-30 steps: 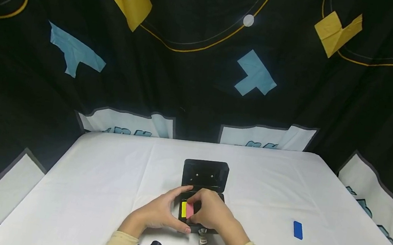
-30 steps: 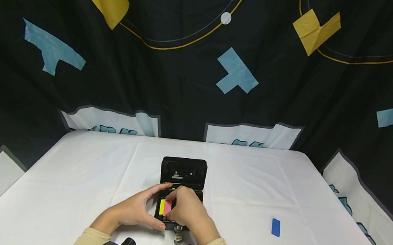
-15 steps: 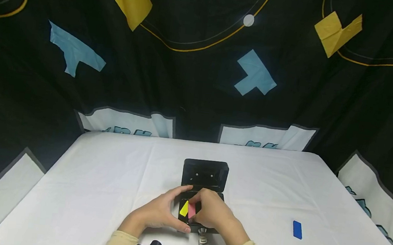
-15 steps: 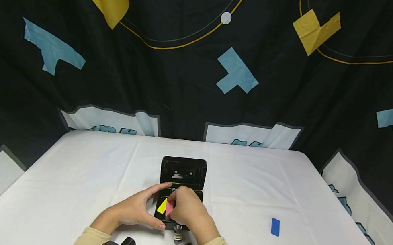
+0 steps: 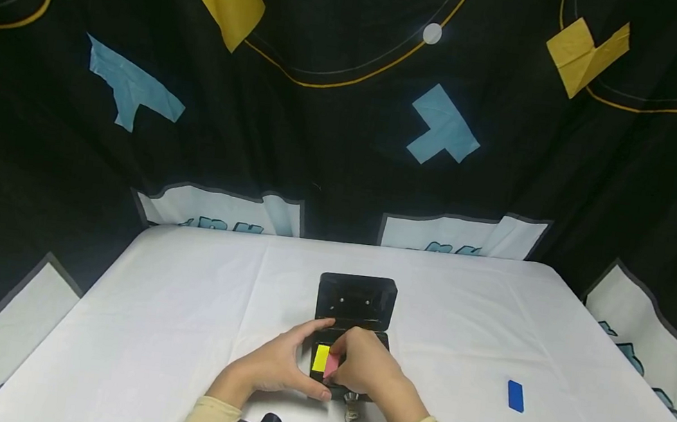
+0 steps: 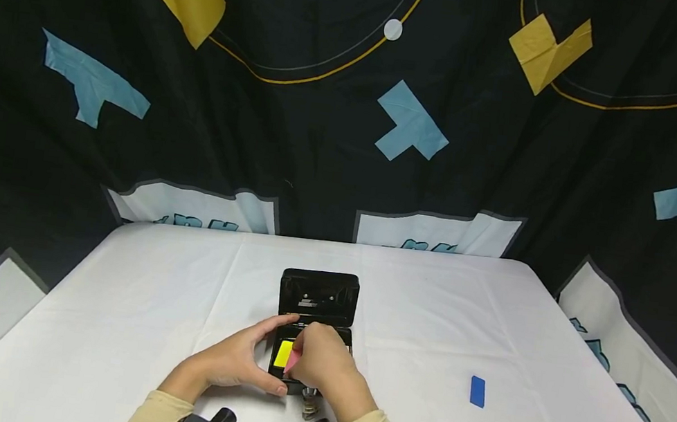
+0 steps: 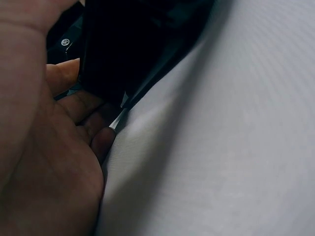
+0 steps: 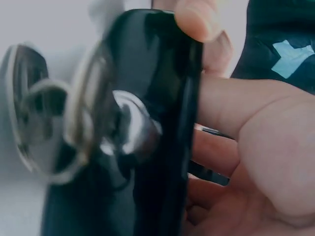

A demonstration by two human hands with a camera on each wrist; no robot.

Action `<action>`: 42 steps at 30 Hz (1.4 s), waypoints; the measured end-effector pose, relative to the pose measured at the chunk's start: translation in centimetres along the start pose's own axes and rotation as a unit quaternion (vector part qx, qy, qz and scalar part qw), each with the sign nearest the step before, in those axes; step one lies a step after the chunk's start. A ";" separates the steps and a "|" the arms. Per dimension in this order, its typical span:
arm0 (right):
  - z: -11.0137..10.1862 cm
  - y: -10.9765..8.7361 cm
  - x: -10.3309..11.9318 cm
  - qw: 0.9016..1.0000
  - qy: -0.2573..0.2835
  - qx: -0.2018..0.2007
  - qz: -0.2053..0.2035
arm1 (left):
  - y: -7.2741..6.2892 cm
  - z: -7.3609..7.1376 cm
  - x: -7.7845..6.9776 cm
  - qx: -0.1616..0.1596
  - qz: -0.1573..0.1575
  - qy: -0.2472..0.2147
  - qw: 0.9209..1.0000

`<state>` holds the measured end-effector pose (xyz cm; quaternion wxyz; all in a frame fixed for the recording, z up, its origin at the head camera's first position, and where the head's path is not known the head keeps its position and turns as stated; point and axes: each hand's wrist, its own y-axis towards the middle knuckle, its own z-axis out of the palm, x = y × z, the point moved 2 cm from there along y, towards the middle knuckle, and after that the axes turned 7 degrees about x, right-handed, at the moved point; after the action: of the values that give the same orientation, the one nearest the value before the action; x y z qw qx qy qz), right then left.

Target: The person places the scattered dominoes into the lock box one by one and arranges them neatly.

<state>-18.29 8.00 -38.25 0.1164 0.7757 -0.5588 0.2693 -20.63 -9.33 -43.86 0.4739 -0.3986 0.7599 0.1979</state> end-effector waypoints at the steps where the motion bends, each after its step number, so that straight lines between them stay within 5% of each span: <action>1: 0.1 0.1 0.0 1.000 0.000 -0.002 0.000 | 0.0 0.0 0.0 0.000 0.001 0.001 1.000; 14: 0.4 0.2 -1.0 1.000 0.017 -0.019 -0.014 | -0.1 -0.2 -0.2 0.002 0.000 0.005 1.000; 23: -1.4 -1.0 -2.9 0.980 0.118 -0.144 -0.063 | -0.1 0.0 -0.3 -0.002 -0.009 0.005 1.000; 35: -5.6 -4.6 -8.1 0.985 0.080 -0.147 0.049 | 0.1 0.2 -0.3 -0.015 -0.021 0.012 1.000; 42: -7.7 -7.0 -12.0 0.988 0.051 -0.134 0.065 | 0.1 0.2 -0.2 -0.016 -0.020 0.012 1.000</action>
<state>-16.74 23.83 -37.63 0.2296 0.7003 -0.6324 0.2385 -20.55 -9.01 -43.75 0.4621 -0.4239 0.7541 0.1954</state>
